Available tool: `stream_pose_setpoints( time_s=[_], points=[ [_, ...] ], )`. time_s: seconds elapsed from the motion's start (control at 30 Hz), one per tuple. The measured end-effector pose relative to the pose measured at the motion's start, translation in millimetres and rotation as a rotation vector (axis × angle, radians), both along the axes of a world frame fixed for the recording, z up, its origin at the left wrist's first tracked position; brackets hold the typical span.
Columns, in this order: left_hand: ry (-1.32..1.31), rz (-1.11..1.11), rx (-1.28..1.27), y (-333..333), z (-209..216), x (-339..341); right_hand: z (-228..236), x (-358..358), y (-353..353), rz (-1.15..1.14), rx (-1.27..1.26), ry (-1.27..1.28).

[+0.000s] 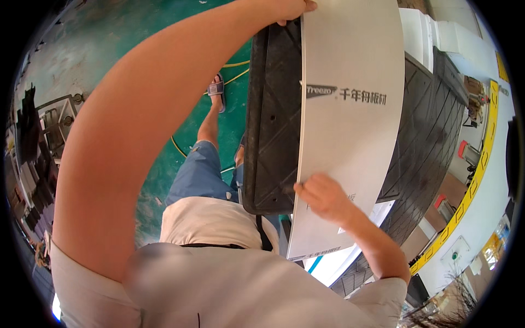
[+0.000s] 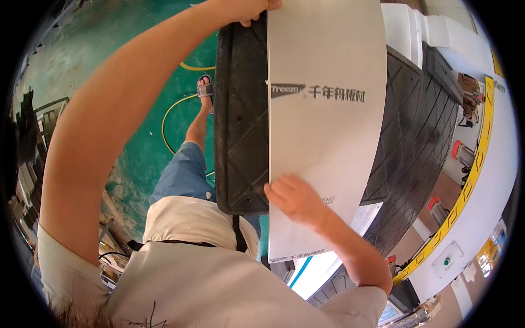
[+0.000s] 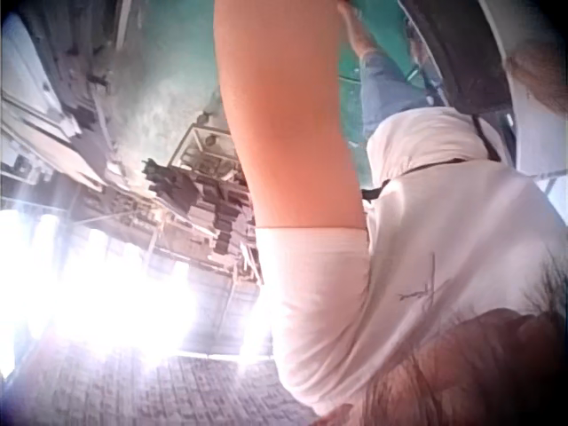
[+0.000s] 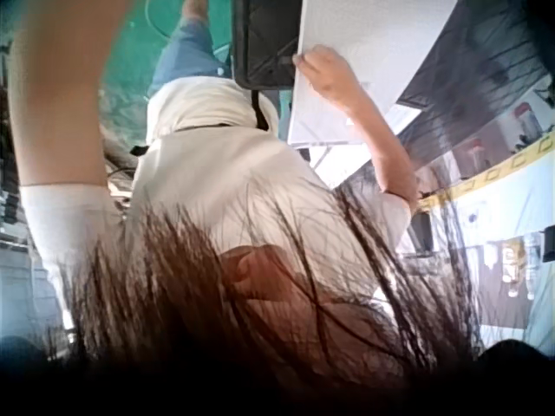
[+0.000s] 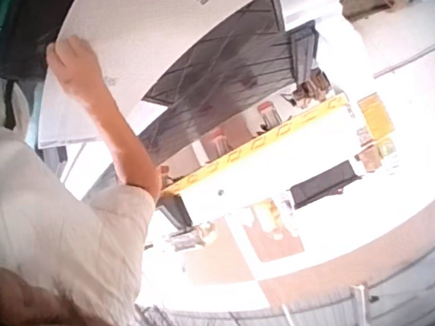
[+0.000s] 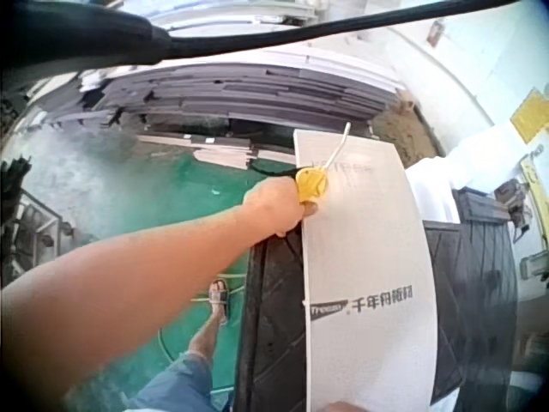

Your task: The person uses a yellow utility knife to score and snap large white and dark grey panels on a workbench. They repeatedly position the panels, score the surface, and break them along the scored line to separate pieces.

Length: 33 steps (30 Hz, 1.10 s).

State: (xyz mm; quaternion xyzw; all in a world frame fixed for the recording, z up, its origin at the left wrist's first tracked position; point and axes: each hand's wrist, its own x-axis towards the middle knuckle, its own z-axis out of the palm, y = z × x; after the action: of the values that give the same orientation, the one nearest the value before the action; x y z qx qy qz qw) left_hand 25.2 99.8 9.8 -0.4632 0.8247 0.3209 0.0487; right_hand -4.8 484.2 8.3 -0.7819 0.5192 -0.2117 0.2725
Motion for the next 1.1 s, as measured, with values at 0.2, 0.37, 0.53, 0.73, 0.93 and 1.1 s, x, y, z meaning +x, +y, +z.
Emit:
stream_pose_setpoints(
  time_s=[0.2, 0.37, 0.53, 0.73, 0.93, 1.1],
  points=[
    [0.093, 0.066, -0.078, 23.3, -28.1, 4.0, 9.2, 16.9, 58.1, 0.003, 0.07, -0.051],
    [0.161, 0.113, 0.238, 62.8, -19.4, 41.6, -6.1, -34.1, -72.8, -0.24, -0.248, 0.056],
    [0.387, 0.559, 0.33, 49.6, -34.9, 42.6, -27.1, -70.9, -187.0, -0.306, -0.325, 0.13],
    [0.122, 0.149, 0.092, 29.4, -29.6, 23.7, -22.9, -80.1, -208.7, -0.189, -0.337, 0.011],
    [0.011, 0.133, 0.088, 27.7, -20.9, 24.9, -31.6, -47.4, -91.0, 0.044, -0.27, 0.039],
    [0.143, 0.153, 0.157, 26.3, -32.8, 22.7, -6.7, 10.9, 54.5, 0.181, -0.044, -0.017]
  ],
)
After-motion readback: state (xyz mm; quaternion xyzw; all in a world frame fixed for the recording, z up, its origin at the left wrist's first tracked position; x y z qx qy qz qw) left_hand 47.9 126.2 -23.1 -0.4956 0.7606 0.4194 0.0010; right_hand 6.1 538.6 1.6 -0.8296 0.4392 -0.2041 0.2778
